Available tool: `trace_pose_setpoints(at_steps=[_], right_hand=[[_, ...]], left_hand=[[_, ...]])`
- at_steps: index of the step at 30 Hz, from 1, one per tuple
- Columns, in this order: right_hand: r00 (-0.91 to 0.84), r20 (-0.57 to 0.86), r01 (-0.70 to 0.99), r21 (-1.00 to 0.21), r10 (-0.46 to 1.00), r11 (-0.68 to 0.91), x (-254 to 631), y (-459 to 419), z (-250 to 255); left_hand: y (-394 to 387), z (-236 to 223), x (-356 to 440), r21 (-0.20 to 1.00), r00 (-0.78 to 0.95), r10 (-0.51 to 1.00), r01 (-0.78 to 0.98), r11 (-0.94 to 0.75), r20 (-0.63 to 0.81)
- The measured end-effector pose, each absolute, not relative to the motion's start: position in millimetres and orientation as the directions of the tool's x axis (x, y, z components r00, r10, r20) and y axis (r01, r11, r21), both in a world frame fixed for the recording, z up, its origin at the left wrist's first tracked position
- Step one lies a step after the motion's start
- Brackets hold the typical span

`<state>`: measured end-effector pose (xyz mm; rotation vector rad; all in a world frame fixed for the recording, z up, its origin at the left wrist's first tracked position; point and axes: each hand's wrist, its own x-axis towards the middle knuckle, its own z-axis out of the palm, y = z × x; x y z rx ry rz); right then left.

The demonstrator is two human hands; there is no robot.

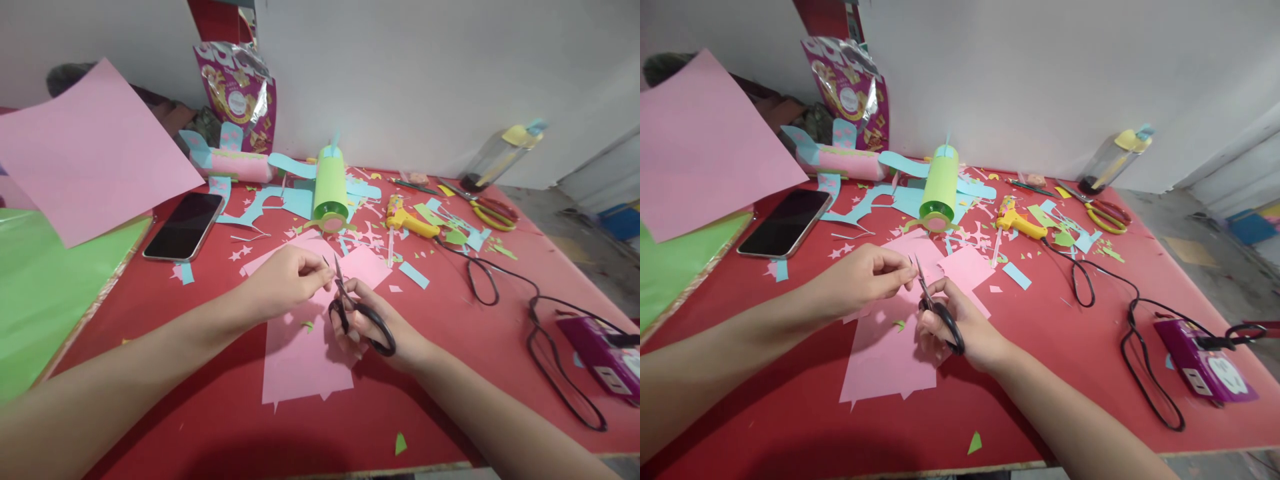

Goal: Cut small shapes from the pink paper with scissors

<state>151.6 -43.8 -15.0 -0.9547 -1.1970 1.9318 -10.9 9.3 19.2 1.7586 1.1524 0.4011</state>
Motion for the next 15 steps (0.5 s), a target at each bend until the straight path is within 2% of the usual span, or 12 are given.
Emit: trace_pose_setpoints(at_steps=[11, 15], right_hand=[[-0.483, -0.238, -0.179, -0.916, 0.843, -0.360, 152, -44, -14], [-0.472, -0.222, -0.182, -0.923, 0.853, -0.340, 152, -44, -15]], left_hand=[[0, 9, 0, 0.960, 0.453, 0.882, 0.279, 0.001, -0.133], [-5, 8, 4, 0.971, 0.405, 0.900, 0.230, 0.067, -0.158]])
